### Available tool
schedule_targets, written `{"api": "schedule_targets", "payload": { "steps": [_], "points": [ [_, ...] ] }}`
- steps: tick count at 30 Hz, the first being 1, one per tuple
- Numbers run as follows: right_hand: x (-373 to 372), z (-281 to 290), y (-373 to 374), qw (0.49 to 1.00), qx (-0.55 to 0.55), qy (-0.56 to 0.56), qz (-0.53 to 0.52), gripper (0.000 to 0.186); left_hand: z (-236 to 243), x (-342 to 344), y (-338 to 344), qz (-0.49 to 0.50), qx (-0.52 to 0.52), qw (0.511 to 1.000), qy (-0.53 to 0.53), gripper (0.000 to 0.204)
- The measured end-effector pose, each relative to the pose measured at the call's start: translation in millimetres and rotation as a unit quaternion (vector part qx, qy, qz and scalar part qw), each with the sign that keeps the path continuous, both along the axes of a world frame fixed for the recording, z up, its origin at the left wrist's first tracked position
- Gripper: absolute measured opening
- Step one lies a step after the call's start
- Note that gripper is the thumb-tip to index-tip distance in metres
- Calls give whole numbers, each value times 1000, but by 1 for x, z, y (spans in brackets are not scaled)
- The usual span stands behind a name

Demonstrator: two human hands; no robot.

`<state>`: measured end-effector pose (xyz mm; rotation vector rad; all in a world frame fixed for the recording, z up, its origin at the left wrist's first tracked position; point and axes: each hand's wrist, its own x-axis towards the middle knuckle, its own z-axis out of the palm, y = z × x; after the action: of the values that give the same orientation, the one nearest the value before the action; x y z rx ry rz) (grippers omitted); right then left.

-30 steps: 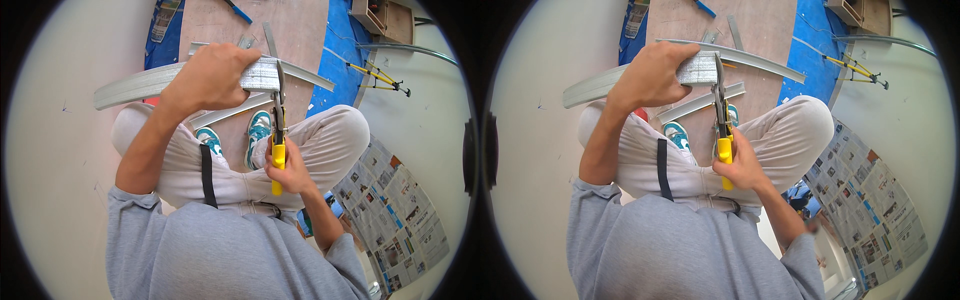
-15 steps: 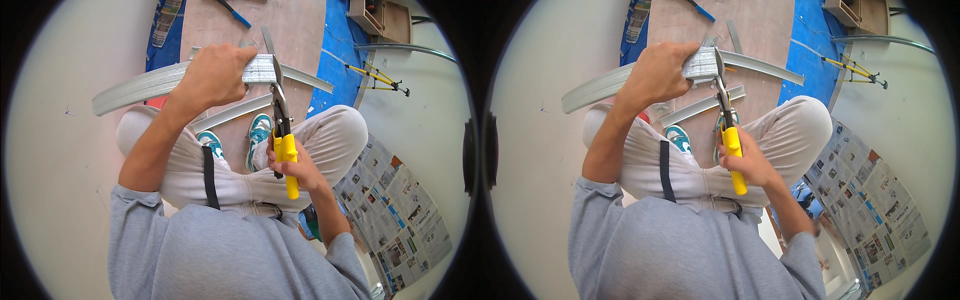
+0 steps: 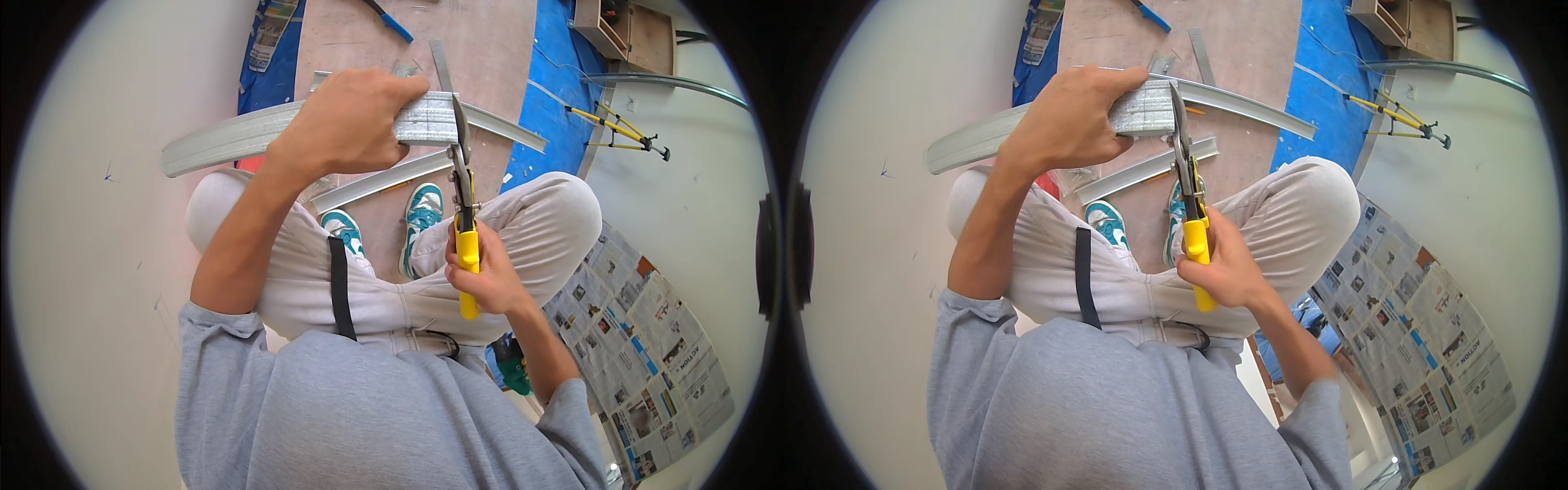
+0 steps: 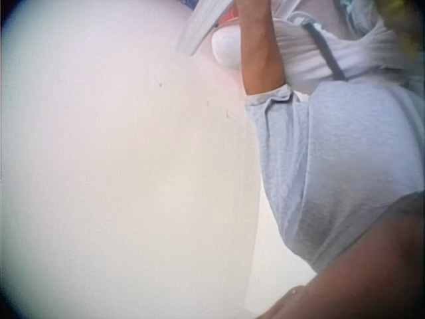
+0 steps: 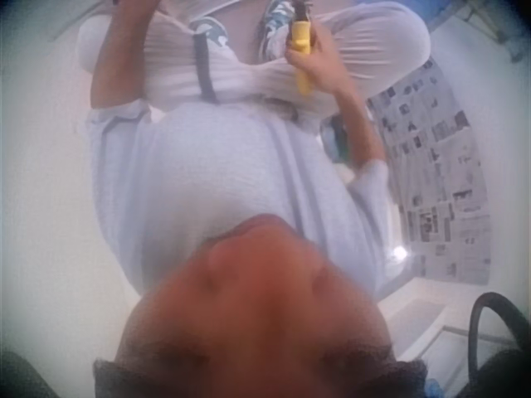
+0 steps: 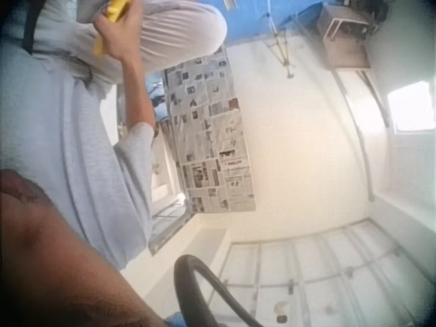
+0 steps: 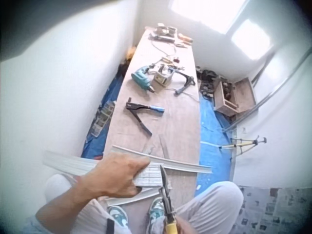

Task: The person sits on the floor and uses tin snips to cut a long metal profile into shorter segments. They repeatedly position the snips, cut, and separate the pieces, placing the cut segments on the floor.

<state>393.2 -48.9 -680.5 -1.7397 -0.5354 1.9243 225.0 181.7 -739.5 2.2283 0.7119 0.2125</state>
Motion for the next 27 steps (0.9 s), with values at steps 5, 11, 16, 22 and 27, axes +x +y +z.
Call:
{"api": "schedule_targets", "payload": {
  "steps": [5,11,16,22,27],
  "points": [
    [-9,-18,-5,999,24,-29,-13,35,2,-2,-1,-25,-33,997,71,38],
    [-14,-29,-9,998,26,22,-49,45,4,-7,4,-23,-72,997,28,53],
    [2,-18,1,997,54,53,-20,72,10,-14,17,-28,-173,984,22,71],
    [30,7,13,997,20,68,16,82,7,-13,21,-12,-178,984,7,62],
    [38,13,14,996,4,-55,72,80,4,-8,13,28,-2,999,-29,54]
  ]
}}
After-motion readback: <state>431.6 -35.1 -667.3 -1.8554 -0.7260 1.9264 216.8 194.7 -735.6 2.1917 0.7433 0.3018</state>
